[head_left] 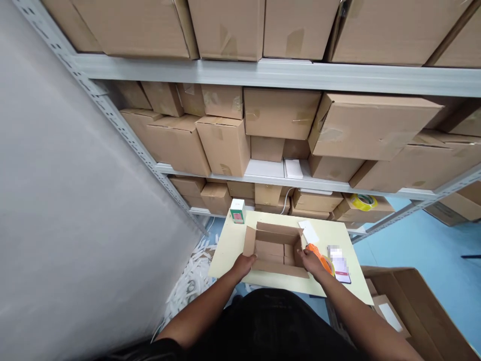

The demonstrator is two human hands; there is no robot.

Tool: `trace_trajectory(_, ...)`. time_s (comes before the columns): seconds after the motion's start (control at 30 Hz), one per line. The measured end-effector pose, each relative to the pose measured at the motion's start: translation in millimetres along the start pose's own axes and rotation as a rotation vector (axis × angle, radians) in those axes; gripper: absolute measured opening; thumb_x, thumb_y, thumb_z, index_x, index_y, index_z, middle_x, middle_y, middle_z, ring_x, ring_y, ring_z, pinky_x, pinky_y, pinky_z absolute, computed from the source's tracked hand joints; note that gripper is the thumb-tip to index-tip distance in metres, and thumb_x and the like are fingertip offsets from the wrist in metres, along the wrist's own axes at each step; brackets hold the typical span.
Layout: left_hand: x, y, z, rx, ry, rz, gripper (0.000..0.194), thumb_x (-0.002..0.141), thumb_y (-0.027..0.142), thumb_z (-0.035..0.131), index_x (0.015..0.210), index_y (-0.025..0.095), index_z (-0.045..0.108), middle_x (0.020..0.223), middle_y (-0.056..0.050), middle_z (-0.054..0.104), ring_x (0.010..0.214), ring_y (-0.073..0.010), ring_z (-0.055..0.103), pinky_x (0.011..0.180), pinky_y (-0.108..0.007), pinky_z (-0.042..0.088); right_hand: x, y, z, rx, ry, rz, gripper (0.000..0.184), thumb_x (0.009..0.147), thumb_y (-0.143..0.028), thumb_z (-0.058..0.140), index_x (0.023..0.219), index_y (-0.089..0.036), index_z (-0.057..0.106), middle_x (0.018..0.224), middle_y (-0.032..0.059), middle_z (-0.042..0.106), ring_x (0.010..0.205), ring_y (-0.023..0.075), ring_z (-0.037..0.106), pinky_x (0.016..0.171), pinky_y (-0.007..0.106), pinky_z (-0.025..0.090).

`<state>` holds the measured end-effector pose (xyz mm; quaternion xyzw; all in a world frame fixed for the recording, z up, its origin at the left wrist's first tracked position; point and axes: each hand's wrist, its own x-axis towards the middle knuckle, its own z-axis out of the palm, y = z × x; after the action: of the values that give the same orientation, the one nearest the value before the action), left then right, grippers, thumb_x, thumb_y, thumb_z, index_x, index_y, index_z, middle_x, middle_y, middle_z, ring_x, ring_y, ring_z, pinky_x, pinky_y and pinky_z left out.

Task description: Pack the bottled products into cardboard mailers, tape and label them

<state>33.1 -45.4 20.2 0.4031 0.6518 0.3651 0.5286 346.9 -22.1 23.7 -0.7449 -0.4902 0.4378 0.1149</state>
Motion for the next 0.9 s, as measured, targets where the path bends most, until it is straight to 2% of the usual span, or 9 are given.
trace_trajectory(0.17, -36, -7, 22.6, -0.009, 0.152, 0.036, 0.048, 0.074, 0.048, 0.076, 0.111, 0.018, 0.075, 0.123, -0.016, 0.075, 0.125, -0.0373, 0.066, 0.114, -0.048, 0.046, 9, 10, -19, -0.165, 0.002, -0.2, 0.044, 0.102, -0.052, 0.041, 0.078, -0.022, 0.062, 0.089, 0.011, 0.073, 0.092, 0.0265, 0.069, 0.083, 0.033, 0.046)
trace_trajectory(0.33, -99, -18, 50.6, -0.095, 0.297, -0.004, 0.051, 0.076, 0.051, 0.075, 0.113, 0.017, 0.073, 0.122, -0.016, 0.076, 0.12, -0.0365, 0.068, 0.107, -0.049, 0.052, 4, 12, -38, -0.249, -0.091, -0.331, 0.047, 0.102, -0.055, 0.039, 0.077, -0.022, 0.062, 0.088, 0.0118, 0.073, 0.091, 0.0279, 0.069, 0.081, 0.034, 0.045)
trace_trajectory(0.43, -138, -20, 58.1, -0.151, 0.391, -0.062, 0.051, 0.076, 0.052, 0.076, 0.112, 0.016, 0.073, 0.118, -0.015, 0.077, 0.115, -0.0366, 0.07, 0.102, -0.047, 0.055, 0, 3, -37, -0.304, -0.144, -0.389, 0.047, 0.102, -0.056, 0.039, 0.08, -0.022, 0.064, 0.092, 0.0127, 0.074, 0.094, 0.029, 0.069, 0.08, 0.034, 0.044)
trace_trajectory(0.53, -175, -24, 55.2, -0.184, 0.512, -0.054, 0.051, 0.076, 0.05, 0.076, 0.113, 0.016, 0.073, 0.119, -0.014, 0.077, 0.116, -0.0358, 0.07, 0.102, -0.046, 0.055, -8, -12, -24, -0.375, -0.202, -0.479, 0.047, 0.102, -0.055, 0.037, 0.081, -0.022, 0.064, 0.094, 0.0134, 0.074, 0.095, 0.0295, 0.069, 0.079, 0.034, 0.044)
trace_trajectory(0.7, -242, -45, 41.5, -0.269, 0.688, -0.052, 0.046, 0.078, 0.047, 0.073, 0.112, 0.016, 0.073, 0.117, -0.014, 0.078, 0.114, -0.0352, 0.071, 0.099, -0.045, 0.056, -37, -37, 14, -0.474, -0.289, -0.705, 0.047, 0.102, -0.054, 0.036, 0.076, -0.023, 0.061, 0.094, 0.015, 0.075, 0.097, 0.0305, 0.07, 0.08, 0.034, 0.045)
trace_trajectory(0.9, -341, -93, 21.7, -0.348, 0.891, -0.02, 0.049, 0.082, 0.047, 0.068, 0.119, 0.015, 0.072, 0.125, -0.014, 0.075, 0.12, -0.0346, 0.068, 0.104, -0.045, 0.053, -112, -61, 78, -0.546, -0.428, -0.856, 0.048, 0.098, -0.057, 0.039, 0.067, -0.025, 0.058, 0.08, 0.0104, 0.072, 0.084, 0.0289, 0.069, 0.071, 0.033, 0.044)
